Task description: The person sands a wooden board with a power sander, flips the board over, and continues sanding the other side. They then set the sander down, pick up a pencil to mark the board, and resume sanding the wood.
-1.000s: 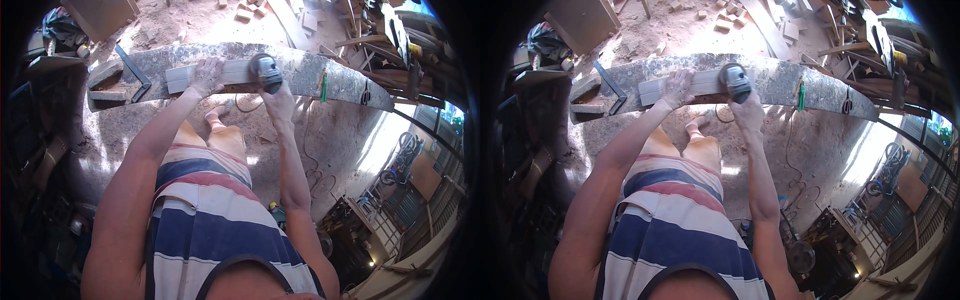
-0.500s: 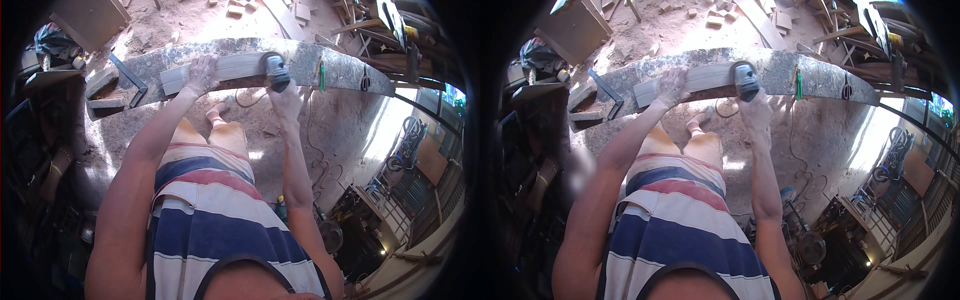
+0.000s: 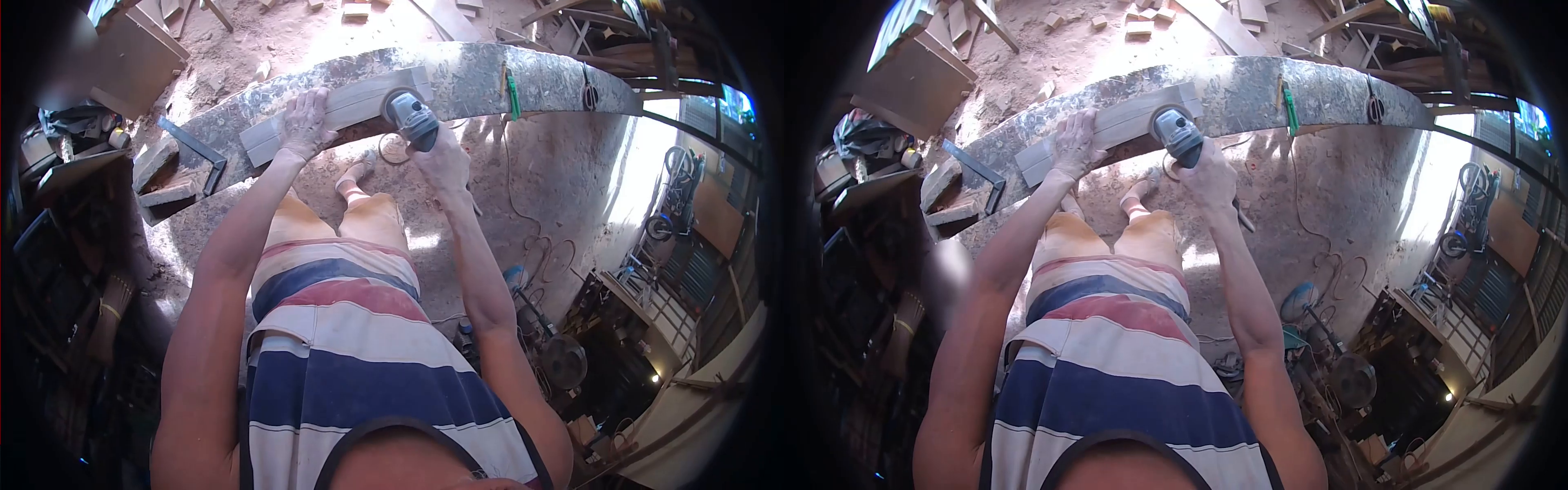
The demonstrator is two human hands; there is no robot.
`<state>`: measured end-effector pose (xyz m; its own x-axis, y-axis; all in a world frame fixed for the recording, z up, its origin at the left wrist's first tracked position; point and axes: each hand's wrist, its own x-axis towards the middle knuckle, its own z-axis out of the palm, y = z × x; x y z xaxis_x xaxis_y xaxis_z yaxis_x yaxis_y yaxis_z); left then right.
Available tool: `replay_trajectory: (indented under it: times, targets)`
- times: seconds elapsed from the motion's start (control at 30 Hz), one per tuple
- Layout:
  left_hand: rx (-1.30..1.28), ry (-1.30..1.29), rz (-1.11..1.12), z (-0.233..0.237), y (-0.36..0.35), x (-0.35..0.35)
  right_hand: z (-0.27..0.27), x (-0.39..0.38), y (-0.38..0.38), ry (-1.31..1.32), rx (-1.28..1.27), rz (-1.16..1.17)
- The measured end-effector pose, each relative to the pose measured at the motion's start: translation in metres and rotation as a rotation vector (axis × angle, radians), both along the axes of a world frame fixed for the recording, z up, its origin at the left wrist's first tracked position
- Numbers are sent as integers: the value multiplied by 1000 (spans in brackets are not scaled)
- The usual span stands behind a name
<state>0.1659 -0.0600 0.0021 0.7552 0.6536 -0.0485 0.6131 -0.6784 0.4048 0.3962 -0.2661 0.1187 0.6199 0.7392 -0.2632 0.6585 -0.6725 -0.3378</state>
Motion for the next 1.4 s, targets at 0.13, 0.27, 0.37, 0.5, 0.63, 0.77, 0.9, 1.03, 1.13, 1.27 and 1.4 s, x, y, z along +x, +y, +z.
replay_trajectory:
  times: [0.13,0.27,0.37,0.5,0.63,0.77,0.9,1.03,1.13,1.27,1.4]
  targets:
    - [38,-28,3,-3,-2,1,0,17,-1,-140,-64,49]
    - [51,-21,3,-3,-1,1,1,26,-4,-308,-79,124]
    - [10,70,-3,2,0,1,3,29,-10,-302,-10,-5]
    - [9,52,-11,4,0,1,23,36,-28,7,75,-382]
    - [116,-14,-61,21,-10,18,7,61,-61,294,225,-522]
    - [115,-49,-86,17,-19,67,-8,78,-67,337,165,-501]
    - [125,29,-64,11,-22,86,-8,85,-52,352,183,-435]
    - [107,48,-35,10,-22,89,-28,98,-40,337,123,-361]
    - [102,64,-19,11,-22,91,-28,102,-27,326,105,-320]
    - [97,57,0,12,-23,91,-13,101,-17,247,78,-262]
    - [98,8,6,7,-23,88,-4,100,-8,90,63,-125]
